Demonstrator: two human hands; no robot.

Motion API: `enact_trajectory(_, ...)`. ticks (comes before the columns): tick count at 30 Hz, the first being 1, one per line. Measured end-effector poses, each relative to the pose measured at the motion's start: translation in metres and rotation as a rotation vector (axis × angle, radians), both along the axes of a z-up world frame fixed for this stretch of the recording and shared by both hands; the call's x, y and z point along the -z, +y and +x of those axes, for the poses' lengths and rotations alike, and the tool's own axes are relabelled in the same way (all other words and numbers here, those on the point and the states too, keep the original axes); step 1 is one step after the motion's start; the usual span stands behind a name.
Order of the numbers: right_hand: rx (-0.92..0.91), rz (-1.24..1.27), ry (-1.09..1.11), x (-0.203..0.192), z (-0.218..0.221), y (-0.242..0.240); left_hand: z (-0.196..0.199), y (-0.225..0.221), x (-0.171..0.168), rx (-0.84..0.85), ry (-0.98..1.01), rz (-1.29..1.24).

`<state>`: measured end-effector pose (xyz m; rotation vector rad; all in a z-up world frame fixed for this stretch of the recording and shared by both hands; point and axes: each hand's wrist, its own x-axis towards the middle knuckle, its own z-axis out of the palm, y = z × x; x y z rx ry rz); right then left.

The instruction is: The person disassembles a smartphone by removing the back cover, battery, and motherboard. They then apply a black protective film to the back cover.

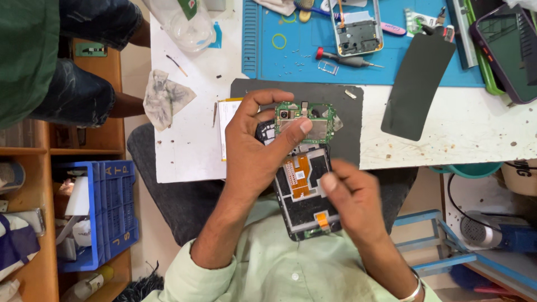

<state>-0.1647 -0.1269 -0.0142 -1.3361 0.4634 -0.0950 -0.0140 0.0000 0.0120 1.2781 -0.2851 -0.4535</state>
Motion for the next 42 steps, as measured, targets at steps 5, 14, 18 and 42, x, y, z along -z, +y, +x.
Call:
enact_trajectory(5, 0.304, -0.329, -0.179, -0.011, 0.024, -0.001, -0.011, 0.001, 0.001, -0.075, -0.092, 0.050)
enact_trajectory(14, 0.335, -1.000, -0.373, -0.022, 0.053, 0.006, -0.013, -0.007, 0.002, -0.166, -0.176, 0.087)
enact_trajectory(18, 0.376, -1.014, -0.359, -0.017, 0.058, 0.005, -0.014, -0.014, -0.002, -0.218, -0.234, 0.127)
enact_trajectory(42, 0.163, -0.056, 0.010, 0.012, 0.035, -0.028, 0.033, -0.007, 0.017, -0.301, 0.422, -0.450)
